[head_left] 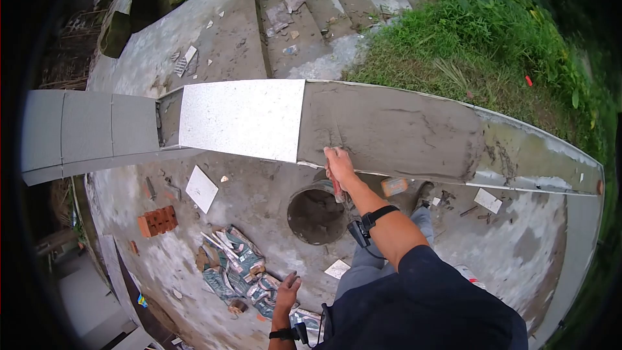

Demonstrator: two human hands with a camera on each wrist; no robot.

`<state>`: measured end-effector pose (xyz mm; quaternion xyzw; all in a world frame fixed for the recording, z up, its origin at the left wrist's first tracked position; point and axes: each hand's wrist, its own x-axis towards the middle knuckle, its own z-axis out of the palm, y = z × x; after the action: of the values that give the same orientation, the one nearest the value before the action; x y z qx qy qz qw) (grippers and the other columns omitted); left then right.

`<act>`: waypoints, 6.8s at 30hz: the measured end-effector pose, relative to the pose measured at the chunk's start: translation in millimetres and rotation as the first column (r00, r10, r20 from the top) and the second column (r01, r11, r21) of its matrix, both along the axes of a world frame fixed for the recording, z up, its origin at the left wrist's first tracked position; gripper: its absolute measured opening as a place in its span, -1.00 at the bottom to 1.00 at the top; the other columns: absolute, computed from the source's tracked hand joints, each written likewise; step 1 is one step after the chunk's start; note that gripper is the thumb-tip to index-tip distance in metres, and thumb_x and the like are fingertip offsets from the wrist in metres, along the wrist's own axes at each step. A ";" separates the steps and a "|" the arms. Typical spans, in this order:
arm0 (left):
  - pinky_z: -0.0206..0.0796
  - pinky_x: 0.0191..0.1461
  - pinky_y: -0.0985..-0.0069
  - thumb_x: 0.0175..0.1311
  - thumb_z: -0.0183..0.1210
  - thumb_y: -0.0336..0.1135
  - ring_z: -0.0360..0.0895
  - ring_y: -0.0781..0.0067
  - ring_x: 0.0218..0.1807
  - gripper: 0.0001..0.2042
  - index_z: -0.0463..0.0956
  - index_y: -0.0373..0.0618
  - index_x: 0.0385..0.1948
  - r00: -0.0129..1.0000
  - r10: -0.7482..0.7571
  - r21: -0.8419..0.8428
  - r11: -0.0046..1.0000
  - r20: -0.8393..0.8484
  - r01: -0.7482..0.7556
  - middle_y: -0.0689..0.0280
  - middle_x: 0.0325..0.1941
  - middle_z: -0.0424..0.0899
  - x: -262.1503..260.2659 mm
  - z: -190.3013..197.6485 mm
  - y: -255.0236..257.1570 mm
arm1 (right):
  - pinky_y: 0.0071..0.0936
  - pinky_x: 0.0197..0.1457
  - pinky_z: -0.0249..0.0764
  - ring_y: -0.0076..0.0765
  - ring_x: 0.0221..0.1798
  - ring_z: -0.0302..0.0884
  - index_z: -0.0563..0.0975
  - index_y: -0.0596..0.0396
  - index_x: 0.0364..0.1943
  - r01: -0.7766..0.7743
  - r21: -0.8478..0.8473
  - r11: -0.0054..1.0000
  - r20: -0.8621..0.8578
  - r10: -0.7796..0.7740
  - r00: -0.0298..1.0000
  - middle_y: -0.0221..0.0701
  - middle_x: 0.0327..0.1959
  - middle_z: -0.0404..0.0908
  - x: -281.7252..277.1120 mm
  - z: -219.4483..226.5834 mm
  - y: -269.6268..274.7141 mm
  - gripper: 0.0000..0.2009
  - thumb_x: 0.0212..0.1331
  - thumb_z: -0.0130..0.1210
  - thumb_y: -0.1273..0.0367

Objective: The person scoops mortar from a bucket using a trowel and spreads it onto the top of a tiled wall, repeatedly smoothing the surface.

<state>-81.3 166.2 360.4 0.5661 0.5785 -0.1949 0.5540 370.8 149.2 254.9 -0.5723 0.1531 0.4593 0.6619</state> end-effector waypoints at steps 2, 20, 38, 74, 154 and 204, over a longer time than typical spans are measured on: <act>0.29 0.39 0.42 0.41 0.20 -0.23 0.49 0.26 0.33 -0.48 0.37 -0.27 0.34 1.000 -0.015 -0.002 1.000 -0.025 0.014 0.03 0.30 0.54 -1.8 -1.0 2.5 | -0.43 -0.61 0.35 -0.45 -0.69 0.39 0.47 0.29 0.06 -0.040 -0.042 0.998 0.031 0.041 0.999 -0.38 -0.63 0.45 0.2 0.9 3.1 -0.53 0.34 0.07 0.11; 0.31 0.35 0.46 0.41 0.21 -0.26 0.53 0.30 0.27 -0.50 0.39 -0.29 0.32 0.996 -0.038 -0.037 0.999 -0.076 0.036 0.06 0.23 0.60 20.5 14.4 3.8 | -0.08 -0.06 0.55 0.11 -0.20 0.67 0.42 0.32 0.22 -0.130 -0.508 0.851 0.410 0.372 0.833 0.07 -0.19 0.67 -2.0 -15.1 40.3 -0.36 0.31 0.00 0.00; 0.32 0.35 0.44 0.41 0.20 -0.30 0.53 0.29 0.28 -0.51 0.39 -0.35 0.30 0.981 -0.184 0.000 0.983 0.062 0.184 0.04 0.26 0.58 70.8 -10.6 26.6 | -0.37 -0.53 0.52 -0.36 -0.61 0.59 0.42 0.34 -0.15 0.196 -0.276 0.941 0.388 -0.077 0.918 -0.27 -0.55 0.56 3.0 -24.6 -47.9 -0.58 0.33 0.11 0.15; 0.31 0.36 0.42 0.40 0.20 -0.27 0.51 0.23 0.29 -0.50 0.40 -0.34 0.30 0.949 -0.314 -0.013 0.949 -0.013 0.314 0.01 0.27 0.56 92.8 -8.4 6.2 | 0.03 0.22 0.41 0.34 0.11 0.53 0.49 0.36 0.09 0.192 -0.574 0.796 0.386 0.057 0.921 0.18 -0.02 0.62 69.0 -63.7 -219.9 -0.39 0.25 0.06 0.01; 0.33 0.34 0.40 0.40 0.20 -0.29 0.52 0.23 0.28 -0.48 0.35 -0.40 0.31 0.885 -0.460 0.045 0.888 0.069 0.458 0.02 0.25 0.58 197.0 4.6 -45.9 | 0.09 0.11 0.43 0.38 0.03 0.55 0.47 0.31 0.00 0.162 -0.755 0.635 0.389 0.236 0.890 0.20 -0.13 0.63 61.9 -3.6 -417.4 -0.49 0.29 0.10 0.06; 0.31 0.35 0.38 0.40 0.19 -0.21 0.51 0.17 0.31 -0.46 0.37 -0.37 0.31 0.990 -0.140 0.209 0.969 0.008 0.135 -0.05 0.29 0.55 144.1 21.3 -220.6 | -0.07 0.21 0.51 0.13 0.07 0.62 0.64 -0.05 0.09 -0.479 -0.878 -0.003 0.003 1.000 -0.012 -0.01 -0.05 0.69 242.5 75.8 -659.4 -0.51 0.07 0.15 0.09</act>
<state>62.8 -54.4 381.7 0.6617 0.5487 -0.1649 0.4836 613.2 -510.2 330.7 -0.8438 -0.3337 0.4192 -0.0295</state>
